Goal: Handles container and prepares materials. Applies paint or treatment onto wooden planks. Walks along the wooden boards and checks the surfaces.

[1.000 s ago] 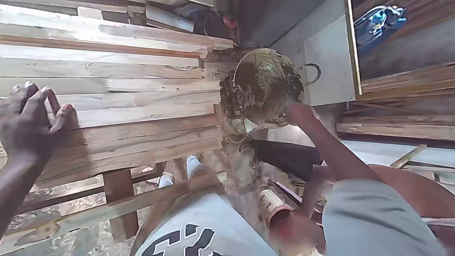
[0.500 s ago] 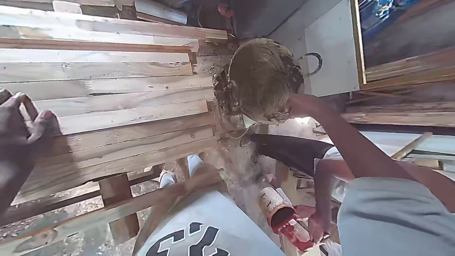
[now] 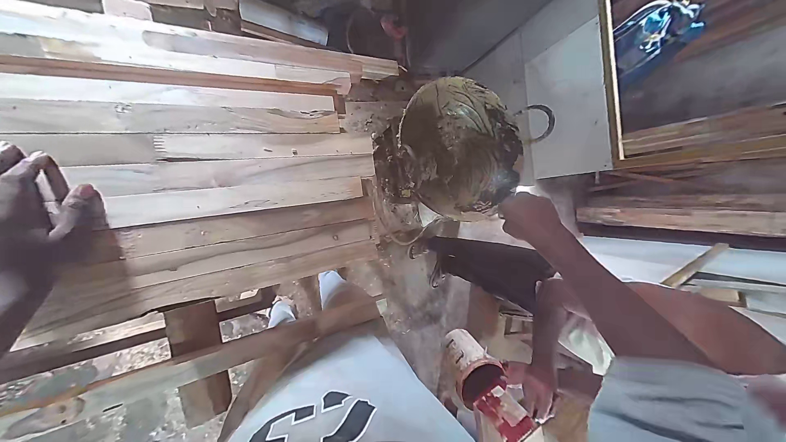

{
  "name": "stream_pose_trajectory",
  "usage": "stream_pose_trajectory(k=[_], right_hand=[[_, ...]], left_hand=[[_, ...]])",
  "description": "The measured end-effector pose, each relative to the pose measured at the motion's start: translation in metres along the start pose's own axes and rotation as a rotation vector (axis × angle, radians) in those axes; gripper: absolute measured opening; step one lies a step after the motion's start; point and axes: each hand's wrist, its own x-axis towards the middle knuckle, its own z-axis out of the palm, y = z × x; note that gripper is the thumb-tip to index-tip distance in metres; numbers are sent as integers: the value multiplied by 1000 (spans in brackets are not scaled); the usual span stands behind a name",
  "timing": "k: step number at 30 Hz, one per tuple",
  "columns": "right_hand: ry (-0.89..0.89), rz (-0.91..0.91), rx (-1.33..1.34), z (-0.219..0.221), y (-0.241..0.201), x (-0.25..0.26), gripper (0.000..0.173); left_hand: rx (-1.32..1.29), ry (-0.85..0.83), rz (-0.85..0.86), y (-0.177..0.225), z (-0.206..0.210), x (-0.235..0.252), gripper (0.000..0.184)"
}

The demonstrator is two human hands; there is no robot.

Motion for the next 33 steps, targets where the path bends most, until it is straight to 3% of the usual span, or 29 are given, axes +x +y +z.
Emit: stream_pose_trajectory(k=[3, 8, 16, 20, 25, 29, 33], right_hand=[[51, -17, 29, 4, -6, 41, 19], [-37, -103, -23, 18, -34, 84, 25], [-96, -206, -76, -29, 7, 47, 19], [76, -34, 147, -1, 11, 32, 19], [78, 125, 150, 48, -19, 9, 33], [28, 65, 48, 21, -14, -20, 26], [78, -1, 26, 4, -11, 13, 21]], left_hand=[[57, -34, -24, 22, -7, -1, 64], [89, -96, -87, 101, -36, -1, 52], [26, -110, -87, 101, -36, -3, 52], [45, -113, -76, 98, -41, -2, 51], [55, -83, -34, 86, -43, -3, 51], [70, -101, -43, 91, -42, -3, 52], [65, -111, -60, 97, -42, -4, 51]])
